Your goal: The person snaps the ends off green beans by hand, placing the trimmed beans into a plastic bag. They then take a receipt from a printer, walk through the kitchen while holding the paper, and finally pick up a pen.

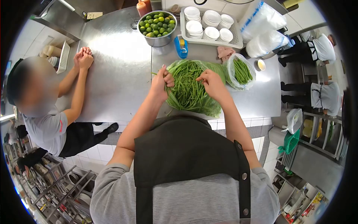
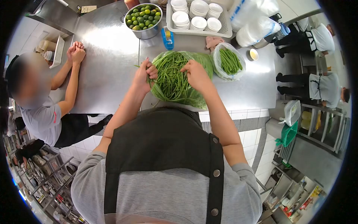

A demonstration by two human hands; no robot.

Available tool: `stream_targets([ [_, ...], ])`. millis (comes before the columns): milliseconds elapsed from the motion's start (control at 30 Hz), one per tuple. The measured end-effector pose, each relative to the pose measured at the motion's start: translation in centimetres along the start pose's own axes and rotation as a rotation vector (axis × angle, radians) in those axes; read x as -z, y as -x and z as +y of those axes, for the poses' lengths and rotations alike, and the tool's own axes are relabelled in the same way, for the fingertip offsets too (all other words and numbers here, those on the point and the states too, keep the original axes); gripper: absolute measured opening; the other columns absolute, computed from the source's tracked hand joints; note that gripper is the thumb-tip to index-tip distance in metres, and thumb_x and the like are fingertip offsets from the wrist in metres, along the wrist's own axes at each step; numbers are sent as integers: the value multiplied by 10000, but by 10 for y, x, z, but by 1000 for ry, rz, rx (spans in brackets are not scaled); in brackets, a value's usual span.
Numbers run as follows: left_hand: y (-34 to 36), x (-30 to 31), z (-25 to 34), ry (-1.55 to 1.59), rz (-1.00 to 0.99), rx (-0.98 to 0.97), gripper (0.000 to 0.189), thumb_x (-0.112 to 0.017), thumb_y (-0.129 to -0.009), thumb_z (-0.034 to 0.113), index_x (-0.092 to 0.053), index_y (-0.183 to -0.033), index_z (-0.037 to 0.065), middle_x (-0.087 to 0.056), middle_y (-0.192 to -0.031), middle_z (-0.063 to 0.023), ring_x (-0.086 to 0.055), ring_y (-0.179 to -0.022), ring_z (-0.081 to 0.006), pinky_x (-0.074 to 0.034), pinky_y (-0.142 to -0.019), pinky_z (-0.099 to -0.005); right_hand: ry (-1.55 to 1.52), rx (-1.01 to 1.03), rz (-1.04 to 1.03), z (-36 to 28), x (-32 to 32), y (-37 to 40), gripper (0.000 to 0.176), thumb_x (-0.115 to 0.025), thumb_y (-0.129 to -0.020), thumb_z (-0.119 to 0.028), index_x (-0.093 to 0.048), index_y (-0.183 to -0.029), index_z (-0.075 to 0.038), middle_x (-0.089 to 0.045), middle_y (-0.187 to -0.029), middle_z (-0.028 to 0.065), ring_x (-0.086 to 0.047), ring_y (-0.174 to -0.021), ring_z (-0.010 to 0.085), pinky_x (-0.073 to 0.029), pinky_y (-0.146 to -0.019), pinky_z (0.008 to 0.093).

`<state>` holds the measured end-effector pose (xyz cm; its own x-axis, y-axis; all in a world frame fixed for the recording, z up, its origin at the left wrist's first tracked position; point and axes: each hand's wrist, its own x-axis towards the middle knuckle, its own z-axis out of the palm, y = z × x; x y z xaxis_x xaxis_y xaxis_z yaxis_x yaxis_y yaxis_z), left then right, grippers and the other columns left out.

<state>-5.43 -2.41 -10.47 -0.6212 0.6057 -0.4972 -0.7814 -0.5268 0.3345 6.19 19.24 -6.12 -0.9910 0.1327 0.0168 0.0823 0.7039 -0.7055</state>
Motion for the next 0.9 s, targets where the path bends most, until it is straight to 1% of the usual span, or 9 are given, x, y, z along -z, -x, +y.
stream_targets([
  [67,-4,14,-7,66,-57,130,252,-601,-1012,290,-474,-856,139,-476,-651,31,-398,-529,-64,-280,-430,-227,38,-85,-29,7,-6,3,99,-654,-788,18,-722,-857,-4,-614,-941,156,-608,-886,325,-493,-809,393],
  [100,-1,9,-9,-10,14,149,258,-609,-1007,306,-477,-859,141,-485,-654,26,-399,-528,-67,-281,-429,-227,57,-129,-43,7,-8,5,76,-660,-784,4,-717,-834,5,-610,-975,175,-609,-945,366,-493,-849,427],
  [167,8,-10,-14,-168,154,191,273,-624,-998,338,-484,-867,144,-503,-660,14,-400,-528,-72,-281,-427,-225,118,-125,-16,3,-13,7,44,-680,-781,-26,-705,-797,5,-597,-965,172,-600,-953,352,-496,-844,424],
  [300,17,-19,-21,-275,114,202,329,-632,-994,349,-504,-785,130,-548,-697,-1,-383,-510,-58,-277,-421,-212,454,-87,88,-21,-24,11,96,-727,-759,-89,-695,-784,-3,-564,-981,170,-566,-1006,347,-486,-863,440],
  [400,20,-18,-23,-400,46,173,385,-624,-999,351,-529,-720,104,-582,-745,-4,-365,-494,-43,-274,-417,-199,434,-116,79,-22,-34,14,147,-760,-741,-115,-678,-795,-6,-544,-1012,169,-540,-1038,350,-470,-883,447],
  [567,32,-37,-21,-704,36,39,191,-719,-939,215,-708,-913,26,-644,-769,-8,-377,-489,-35,-263,-432,-213,3,-182,128,-20,-25,18,167,-759,-751,-105,-629,-783,-5,-527,-1002,150,-542,-1010,334,-455,-890,422],
  [667,35,-48,-21,-854,44,69,169,-762,-895,147,-732,-985,8,-656,-740,7,-403,-504,-22,-273,-439,-218,-110,-141,116,-38,-12,22,182,-763,-764,-108,-619,-793,-1,-519,-989,144,-539,-1016,327,-452,-892,415],
  [800,29,-46,-25,-869,24,-139,165,-780,-874,125,-732,-979,6,-663,-741,18,-448,-551,-13,-316,-474,-201,-175,-107,135,-44,-16,20,216,-779,-811,-159,-636,-856,-5,-536,-983,123,-553,-986,286,-461,-870,389],
  [900,26,-43,-20,-908,-63,-336,162,-798,-848,97,-738,-968,5,-688,-787,2,-513,-612,-21,-391,-533,-192,-340,-138,291,-49,-19,12,218,-770,-856,-189,-660,-926,-14,-590,-958,94,-581,-879,211,-477,-782,342],
])
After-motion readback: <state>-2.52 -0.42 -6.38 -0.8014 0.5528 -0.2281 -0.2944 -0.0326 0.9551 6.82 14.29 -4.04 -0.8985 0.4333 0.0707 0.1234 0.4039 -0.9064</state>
